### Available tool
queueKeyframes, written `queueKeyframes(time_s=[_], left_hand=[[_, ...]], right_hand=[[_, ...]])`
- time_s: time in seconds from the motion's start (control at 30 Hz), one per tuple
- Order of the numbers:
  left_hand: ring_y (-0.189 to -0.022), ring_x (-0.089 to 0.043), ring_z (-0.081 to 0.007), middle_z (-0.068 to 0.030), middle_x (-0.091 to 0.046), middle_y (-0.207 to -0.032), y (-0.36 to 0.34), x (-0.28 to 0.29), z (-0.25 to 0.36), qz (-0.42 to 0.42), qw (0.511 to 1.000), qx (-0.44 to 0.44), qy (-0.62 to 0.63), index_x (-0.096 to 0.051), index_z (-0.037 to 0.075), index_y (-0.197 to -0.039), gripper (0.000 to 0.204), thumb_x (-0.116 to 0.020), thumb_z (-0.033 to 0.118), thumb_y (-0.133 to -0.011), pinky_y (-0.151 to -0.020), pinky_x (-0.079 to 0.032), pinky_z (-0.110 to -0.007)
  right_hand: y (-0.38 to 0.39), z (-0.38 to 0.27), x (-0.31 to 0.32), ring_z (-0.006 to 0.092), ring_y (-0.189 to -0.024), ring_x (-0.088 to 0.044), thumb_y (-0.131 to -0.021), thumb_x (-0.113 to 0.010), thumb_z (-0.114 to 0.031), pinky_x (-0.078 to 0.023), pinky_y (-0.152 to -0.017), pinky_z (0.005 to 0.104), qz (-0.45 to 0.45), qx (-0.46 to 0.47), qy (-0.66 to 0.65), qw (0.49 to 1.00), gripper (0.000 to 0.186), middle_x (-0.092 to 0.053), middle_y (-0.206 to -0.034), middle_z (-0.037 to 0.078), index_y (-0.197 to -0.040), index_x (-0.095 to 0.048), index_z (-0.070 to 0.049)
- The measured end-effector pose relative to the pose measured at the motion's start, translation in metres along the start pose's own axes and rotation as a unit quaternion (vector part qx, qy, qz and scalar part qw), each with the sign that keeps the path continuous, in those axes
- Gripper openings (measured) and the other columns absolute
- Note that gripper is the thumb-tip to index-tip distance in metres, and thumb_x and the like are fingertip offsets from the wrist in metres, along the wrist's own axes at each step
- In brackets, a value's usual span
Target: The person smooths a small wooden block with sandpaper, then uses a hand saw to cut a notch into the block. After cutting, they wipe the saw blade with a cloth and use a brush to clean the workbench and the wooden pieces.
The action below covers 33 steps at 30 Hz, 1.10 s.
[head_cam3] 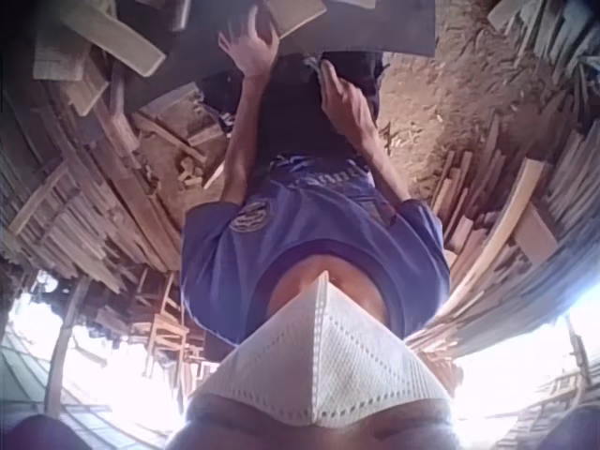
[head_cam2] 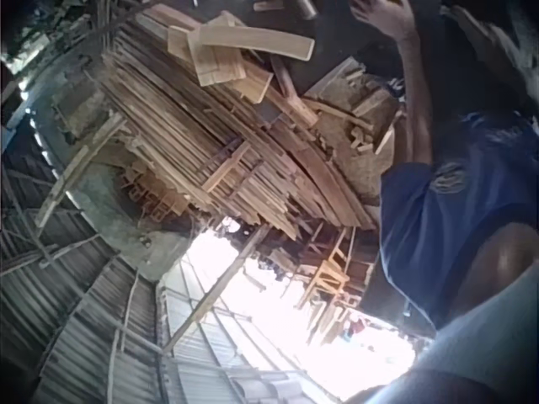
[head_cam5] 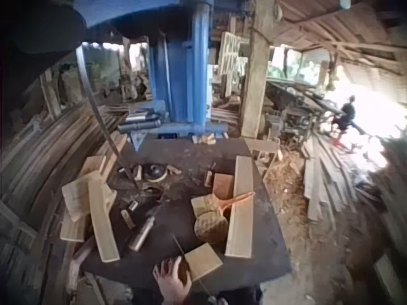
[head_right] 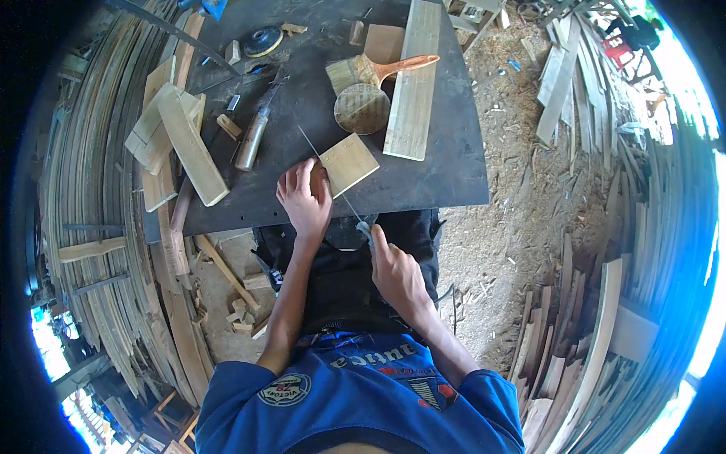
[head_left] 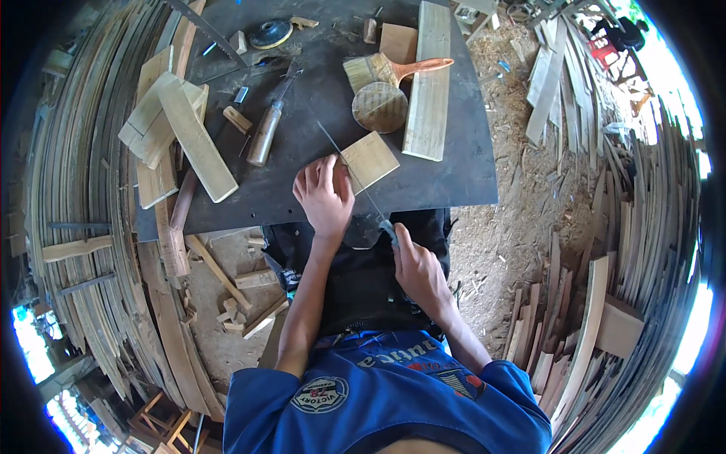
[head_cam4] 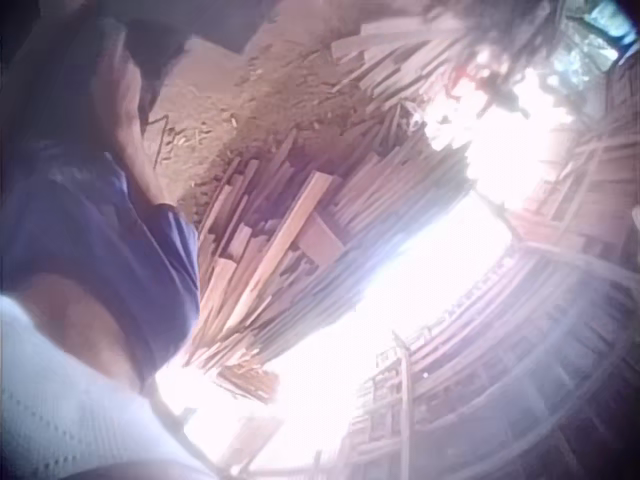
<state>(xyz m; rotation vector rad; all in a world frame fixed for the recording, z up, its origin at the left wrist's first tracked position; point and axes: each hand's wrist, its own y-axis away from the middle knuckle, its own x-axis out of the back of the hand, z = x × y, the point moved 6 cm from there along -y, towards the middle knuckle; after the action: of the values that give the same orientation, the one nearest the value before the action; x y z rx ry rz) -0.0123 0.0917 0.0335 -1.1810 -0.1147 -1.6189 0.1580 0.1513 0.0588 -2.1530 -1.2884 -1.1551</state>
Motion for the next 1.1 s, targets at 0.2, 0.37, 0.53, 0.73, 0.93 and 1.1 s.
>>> queueKeyframes(time_s=[0.2,0.37,0.53,0.73,0.93,1.1], left_hand=[[-0.092,-0.05,-0.0257,-0.0038,-0.058,-0.098,0.001,-0.001,-0.005,0.005,1.0,0.013,0.023,-0.061,0.012,-0.099,0.024,-0.056,0.011,-0.075,-0.08,-0.037,-0.039],[-0.091,-0.05,-0.0247,-0.0027,-0.058,-0.097,0.001,-0.003,-0.005,0.009,0.999,0.024,0.02,-0.061,0.013,-0.1,0.027,-0.055,0.009,-0.074,-0.08,-0.038,-0.038],[-0.085,-0.052,-0.0274,-0.0066,-0.06,-0.092,-0.003,0.004,0.002,0.026,0.999,0.018,0.018,-0.061,0.009,-0.097,0.023,-0.054,0.003,-0.075,-0.078,-0.039,-0.038],[-0.087,-0.052,-0.0295,-0.0108,-0.06,-0.091,-0.004,0.0,0.001,0.029,0.999,0.018,0.028,-0.059,0.006,-0.098,0.022,-0.054,0.005,-0.076,-0.079,-0.039,-0.04],[-0.088,-0.05,-0.0309,-0.0107,-0.057,-0.094,-0.004,0.002,0.0,0.014,0.999,0.031,0.013,-0.057,0.006,-0.099,0.023,-0.053,0.006,-0.076,-0.079,-0.038,-0.041],[-0.088,-0.05,-0.0316,-0.0108,-0.057,-0.093,-0.002,-0.001,0.002,0.005,0.999,0.04,0.008,-0.056,0.006,-0.097,0.023,-0.054,0.006,-0.074,-0.078,-0.038,-0.042]], right_hand=[[-0.006,-0.001,0.001,0.0381,-0.059,-0.057,-0.084,-0.05,-0.008,-0.044,-0.049,0.0454,-0.038,-0.025,-0.021,0.999,0.032,-0.057,-0.064,0.022,-0.115,-0.043,-0.001],[-0.03,-0.01,0.002,0.0322,-0.05,-0.057,-0.084,-0.049,-0.008,-0.045,-0.042,0.0405,0.005,0.041,0.01,0.999,0.032,-0.053,-0.056,0.016,-0.114,-0.044,0.002],[-0.003,0.003,-0.005,0.0359,-0.051,-0.056,-0.084,-0.048,-0.006,-0.045,-0.045,0.0447,-0.024,0.009,-0.038,0.999,0.035,-0.055,-0.06,0.019,-0.117,-0.041,0.002],[-0.049,-0.012,-0.013,0.0365,-0.05,-0.056,-0.084,-0.048,-0.006,-0.045,-0.043,0.0443,-0.01,0.023,0.008,1.0,0.028,-0.054,-0.056,0.02,-0.11,-0.041,0.003],[0.001,0.006,-0.005,0.0357,-0.049,-0.057,-0.084,-0.048,-0.008,-0.046,-0.041,0.0442,-0.018,-0.001,-0.014,1.0,0.024,-0.053,-0.054,0.021,-0.105,-0.041,0.003],[-0.043,-0.017,-0.01,0.035,-0.049,-0.057,-0.084,-0.05,-0.01,-0.045,-0.04,0.0449,0.022,0.038,0.08,0.996,0.018,-0.054,-0.056,0.02,-0.095,-0.041,0.0]])
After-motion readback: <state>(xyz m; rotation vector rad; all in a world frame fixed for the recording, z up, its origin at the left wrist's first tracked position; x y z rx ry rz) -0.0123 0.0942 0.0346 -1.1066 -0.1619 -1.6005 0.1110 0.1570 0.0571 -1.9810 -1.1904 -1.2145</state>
